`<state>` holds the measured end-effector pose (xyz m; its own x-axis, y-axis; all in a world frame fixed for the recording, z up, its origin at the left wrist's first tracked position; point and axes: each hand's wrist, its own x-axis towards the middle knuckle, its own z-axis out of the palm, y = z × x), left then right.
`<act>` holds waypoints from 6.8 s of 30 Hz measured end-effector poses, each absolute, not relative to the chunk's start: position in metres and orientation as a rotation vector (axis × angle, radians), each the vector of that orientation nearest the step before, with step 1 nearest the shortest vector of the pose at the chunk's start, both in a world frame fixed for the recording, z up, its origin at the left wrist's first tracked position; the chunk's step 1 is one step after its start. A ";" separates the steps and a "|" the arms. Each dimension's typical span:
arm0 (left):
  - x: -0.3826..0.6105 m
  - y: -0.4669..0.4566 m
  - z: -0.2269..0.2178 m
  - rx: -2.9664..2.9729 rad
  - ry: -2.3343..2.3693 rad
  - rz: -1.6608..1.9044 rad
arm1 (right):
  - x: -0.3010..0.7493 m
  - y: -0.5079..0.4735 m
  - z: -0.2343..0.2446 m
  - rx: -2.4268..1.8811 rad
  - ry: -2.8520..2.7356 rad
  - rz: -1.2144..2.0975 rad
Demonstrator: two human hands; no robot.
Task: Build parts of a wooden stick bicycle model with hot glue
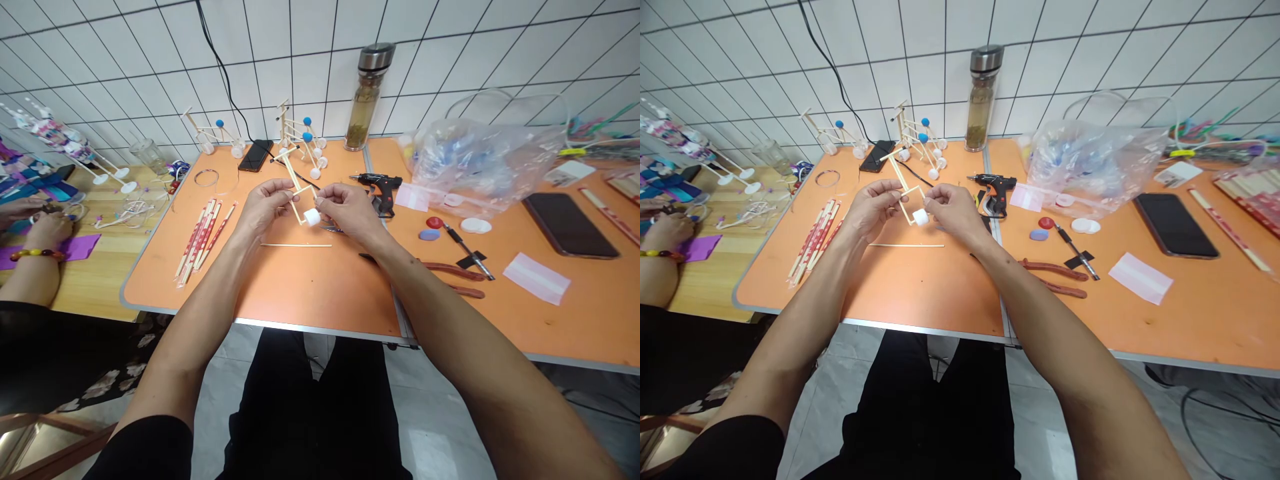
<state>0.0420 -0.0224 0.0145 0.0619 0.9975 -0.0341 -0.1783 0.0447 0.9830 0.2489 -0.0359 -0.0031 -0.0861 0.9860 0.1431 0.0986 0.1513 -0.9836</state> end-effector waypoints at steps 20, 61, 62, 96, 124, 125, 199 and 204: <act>0.045 -0.026 0.014 1.172 1.057 1.113 | 0.251 -0.034 -0.002 -1.076 -1.461 1.064; 0.045 -0.021 0.006 1.076 1.027 1.075 | 0.253 -0.042 0.007 -0.989 -1.390 1.086; 0.045 -0.021 0.006 1.075 1.029 1.076 | 0.253 -0.042 0.008 -0.991 -1.396 1.085; 0.040 -0.016 0.015 0.904 1.062 1.275 | 0.250 -0.037 -0.008 -1.148 -1.549 1.086; 0.015 0.016 -0.013 0.775 1.323 1.244 | 0.250 -0.028 -0.022 -1.207 -1.535 0.983; 0.014 0.018 -0.014 0.770 1.337 1.235 | 0.250 -0.028 -0.022 -1.209 -1.542 0.977; 0.048 -0.033 -0.006 2.408 1.055 0.198 | 0.289 -0.019 0.004 -1.568 -1.989 0.224; 0.046 -0.030 -0.006 2.320 1.227 0.363 | 0.286 -0.021 0.009 -1.406 -2.018 0.337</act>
